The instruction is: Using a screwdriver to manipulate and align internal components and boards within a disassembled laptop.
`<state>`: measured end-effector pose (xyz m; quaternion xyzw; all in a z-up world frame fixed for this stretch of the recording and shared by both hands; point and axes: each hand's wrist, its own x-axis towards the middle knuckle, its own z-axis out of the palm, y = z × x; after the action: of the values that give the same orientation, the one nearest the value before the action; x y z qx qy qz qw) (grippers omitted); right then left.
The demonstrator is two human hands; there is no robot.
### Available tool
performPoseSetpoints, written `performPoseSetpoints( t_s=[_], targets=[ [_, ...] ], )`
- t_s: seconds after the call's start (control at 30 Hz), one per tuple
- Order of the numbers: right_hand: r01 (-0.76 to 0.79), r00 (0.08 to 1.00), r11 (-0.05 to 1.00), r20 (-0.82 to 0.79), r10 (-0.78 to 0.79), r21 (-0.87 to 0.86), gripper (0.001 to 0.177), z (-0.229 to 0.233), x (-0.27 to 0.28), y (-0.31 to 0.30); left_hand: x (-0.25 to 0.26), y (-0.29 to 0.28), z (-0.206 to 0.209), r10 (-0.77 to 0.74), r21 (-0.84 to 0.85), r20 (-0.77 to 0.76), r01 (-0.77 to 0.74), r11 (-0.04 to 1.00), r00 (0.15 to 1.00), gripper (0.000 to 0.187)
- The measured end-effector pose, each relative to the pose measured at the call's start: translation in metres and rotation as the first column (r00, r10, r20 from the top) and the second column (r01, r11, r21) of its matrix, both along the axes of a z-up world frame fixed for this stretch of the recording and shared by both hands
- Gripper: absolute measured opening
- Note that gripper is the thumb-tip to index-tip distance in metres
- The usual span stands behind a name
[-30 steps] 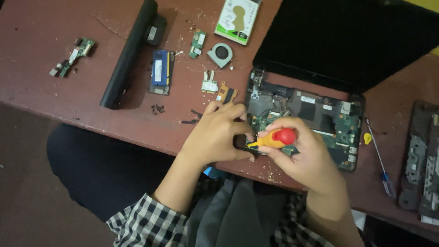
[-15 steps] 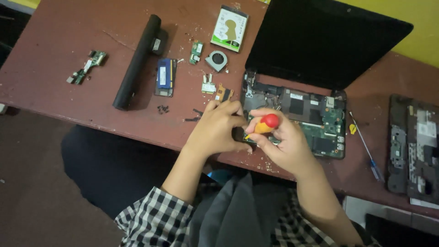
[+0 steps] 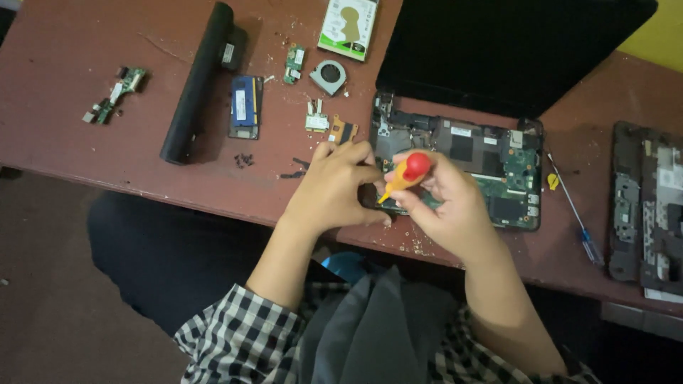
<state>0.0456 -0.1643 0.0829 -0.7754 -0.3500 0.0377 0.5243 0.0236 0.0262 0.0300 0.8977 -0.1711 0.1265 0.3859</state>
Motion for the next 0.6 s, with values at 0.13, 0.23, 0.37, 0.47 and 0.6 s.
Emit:
performPoseSetpoints(
  t_s=[0.13, 0.23, 0.37, 0.47, 0.6],
  targets=[
    [-0.003, 0.997, 0.998, -0.079, 0.007, 0.058, 0.04, -0.004, -0.003, 0.001, -0.001, -0.001, -0.001, 0.008, 0.024, -0.025, -0.008, 1.0, 1.0, 0.039],
    [-0.031, 0.985, 0.991, -0.166, 0.052, 0.127, 0.04, -0.005, -0.003, -0.002, -0.005, -0.003, -0.003, 0.011, 0.018, -0.003, -0.011, 1.0, 1.0, 0.042],
    [-0.017, 0.992, 0.994, -0.121, 0.031, 0.111, 0.041, -0.003, 0.001, 0.0, -0.006, -0.003, 0.004, 0.022, 0.05, 0.004, -0.022, 0.999, 1.0, 0.049],
    [0.017, 0.998, 0.998, -0.059, -0.014, 0.058, 0.04, -0.002, 0.005, 0.0, -0.006, -0.003, 0.002, 0.014, 0.045, -0.012, -0.014, 0.999, 1.0, 0.047],
    [0.006, 0.996, 1.0, 0.084, -0.008, 0.029, 0.029, -0.004, 0.014, 0.001, -0.004, -0.003, 0.003, 0.008, 0.014, 0.0, -0.008, 1.0, 1.0, 0.041]
  ],
)
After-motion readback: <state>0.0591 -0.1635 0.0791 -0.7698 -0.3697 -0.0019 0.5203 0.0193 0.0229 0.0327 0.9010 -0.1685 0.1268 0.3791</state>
